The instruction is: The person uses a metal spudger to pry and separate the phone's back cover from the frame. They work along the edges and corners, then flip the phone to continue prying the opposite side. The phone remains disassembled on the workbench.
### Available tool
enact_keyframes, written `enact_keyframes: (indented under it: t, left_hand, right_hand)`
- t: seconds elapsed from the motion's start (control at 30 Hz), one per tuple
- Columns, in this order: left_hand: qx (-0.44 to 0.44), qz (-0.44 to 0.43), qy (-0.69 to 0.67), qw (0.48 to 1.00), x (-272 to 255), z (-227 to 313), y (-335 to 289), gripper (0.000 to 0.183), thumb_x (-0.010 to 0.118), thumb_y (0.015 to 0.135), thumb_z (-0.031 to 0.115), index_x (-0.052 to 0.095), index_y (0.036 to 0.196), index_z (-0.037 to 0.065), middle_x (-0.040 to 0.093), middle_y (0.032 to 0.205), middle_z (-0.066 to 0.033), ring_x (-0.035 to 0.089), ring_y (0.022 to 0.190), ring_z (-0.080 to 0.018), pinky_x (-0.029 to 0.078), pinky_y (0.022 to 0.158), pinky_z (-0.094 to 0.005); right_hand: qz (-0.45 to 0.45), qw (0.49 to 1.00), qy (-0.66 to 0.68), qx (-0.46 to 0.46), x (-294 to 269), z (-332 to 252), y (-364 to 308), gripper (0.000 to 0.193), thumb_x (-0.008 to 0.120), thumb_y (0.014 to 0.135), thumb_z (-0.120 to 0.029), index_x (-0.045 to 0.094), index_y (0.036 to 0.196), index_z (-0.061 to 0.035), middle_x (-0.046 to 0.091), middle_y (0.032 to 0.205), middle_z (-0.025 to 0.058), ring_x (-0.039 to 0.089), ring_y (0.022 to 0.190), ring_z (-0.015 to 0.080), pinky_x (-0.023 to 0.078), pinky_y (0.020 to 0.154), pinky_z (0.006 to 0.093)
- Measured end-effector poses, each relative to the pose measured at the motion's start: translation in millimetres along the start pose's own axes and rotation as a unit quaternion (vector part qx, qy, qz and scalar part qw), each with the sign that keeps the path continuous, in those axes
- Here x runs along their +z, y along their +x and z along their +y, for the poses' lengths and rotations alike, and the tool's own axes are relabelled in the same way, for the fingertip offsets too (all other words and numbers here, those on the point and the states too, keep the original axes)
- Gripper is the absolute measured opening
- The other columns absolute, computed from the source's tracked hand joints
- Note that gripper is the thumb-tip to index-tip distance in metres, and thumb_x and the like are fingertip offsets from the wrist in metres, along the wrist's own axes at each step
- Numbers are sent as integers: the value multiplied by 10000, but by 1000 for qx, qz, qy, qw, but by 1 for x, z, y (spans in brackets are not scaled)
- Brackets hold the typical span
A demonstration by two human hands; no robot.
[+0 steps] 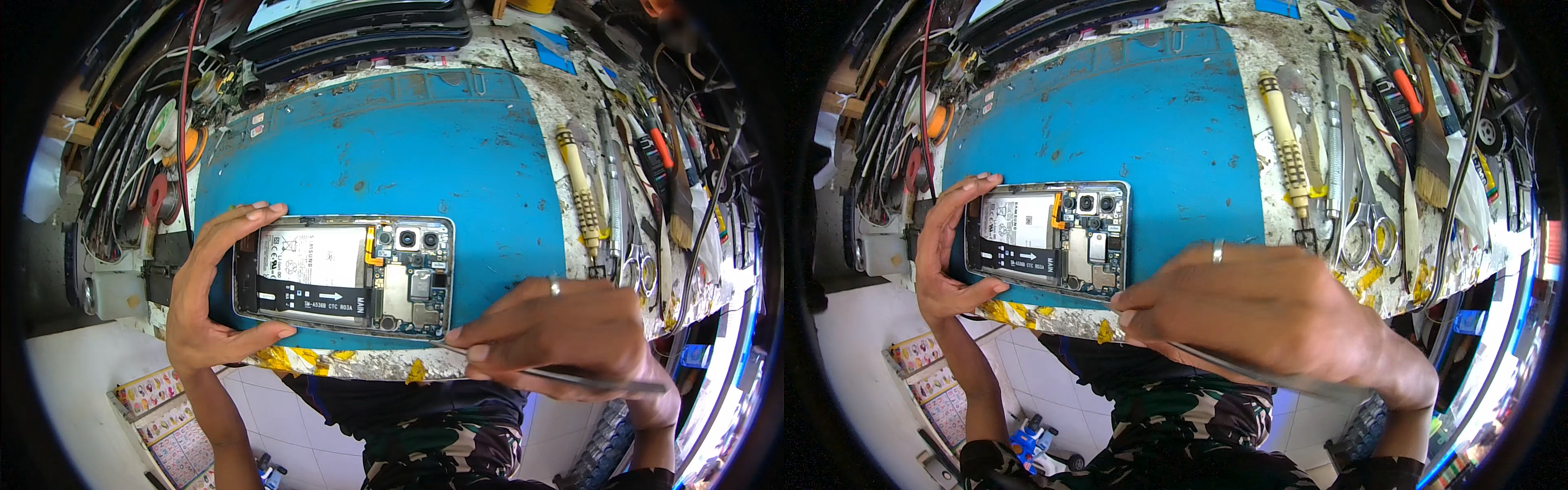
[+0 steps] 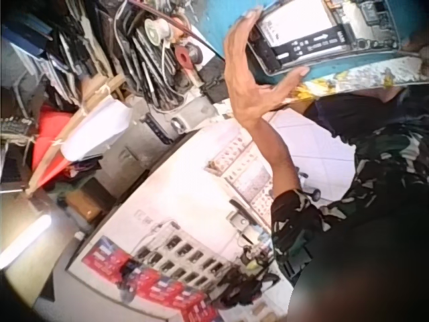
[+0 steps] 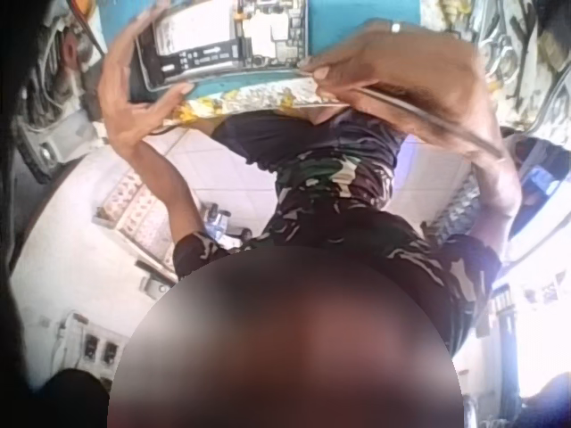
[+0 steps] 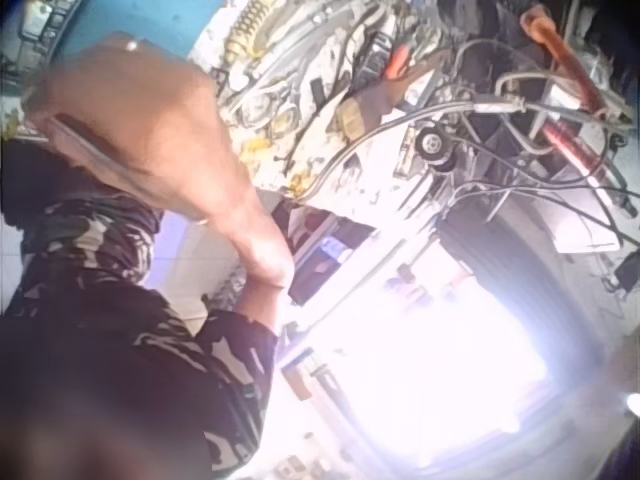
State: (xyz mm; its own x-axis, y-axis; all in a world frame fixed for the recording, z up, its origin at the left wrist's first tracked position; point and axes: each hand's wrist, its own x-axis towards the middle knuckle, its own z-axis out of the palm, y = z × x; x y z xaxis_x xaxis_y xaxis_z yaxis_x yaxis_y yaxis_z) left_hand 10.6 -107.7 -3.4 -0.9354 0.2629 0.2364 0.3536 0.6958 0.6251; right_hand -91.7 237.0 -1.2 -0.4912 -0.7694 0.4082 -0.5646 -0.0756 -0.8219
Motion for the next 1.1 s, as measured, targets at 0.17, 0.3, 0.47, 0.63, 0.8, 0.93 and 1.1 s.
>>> enact_keyframes:
  t: [0.17,0.3,0.47,0.63,0.8,0.93,1.1]
  left_hand:
    - [-7,-5,-5,1000,-2,3,2,970,943,614,234,497,1435,-25,615,1404,-237,499,1408,-391,346,1188,-497]
    - [-14,-36,78,996,-10,26,12,972,940,637,251,482,1449,-23,582,1445,-233,469,1434,-402,316,1202,-531]
    - [25,17,163,986,22,66,21,847,938,679,369,594,1386,53,582,1444,-209,518,1390,-407,321,1179,-623]
    - [34,88,126,988,69,91,28,517,881,681,496,765,1039,141,699,1265,-161,654,1214,-376,358,1160,-636]
    - [29,115,91,989,84,102,33,275,887,707,359,788,871,161,736,1178,-114,675,1161,-339,364,1169,-624]
    - [-2,151,101,983,87,102,31,185,898,723,199,773,854,165,752,1139,-50,691,1119,-277,349,1181,-623]
    - [-12,222,52,974,92,100,21,200,904,714,222,771,863,206,740,987,41,684,973,-224,464,1084,-548]
  right_hand:
    - [31,999,28,14,-12,-1,-5,201,903,741,-25,759,875,16,764,800,155,771,755,253,589,627,297]
    - [45,996,36,74,-14,-6,-6,220,916,730,-45,762,875,18,767,800,147,768,735,247,590,614,299]
    - [70,990,73,101,-7,-11,-2,205,907,744,-49,753,857,23,767,796,146,767,730,236,607,642,310]
    - [27,990,92,105,-9,-10,-2,160,864,783,-16,739,876,19,765,837,155,770,767,254,617,681,331]
    - [-3,986,133,99,-10,-9,-5,128,814,840,-15,747,945,14,767,912,142,770,836,258,613,711,336]
    - [59,983,154,83,-5,-10,-7,219,884,761,7,686,856,11,742,767,177,757,712,272,605,636,349]
    - [128,963,206,120,-5,-9,-9,267,883,782,-26,645,897,12,724,816,204,754,780,275,614,670,357]
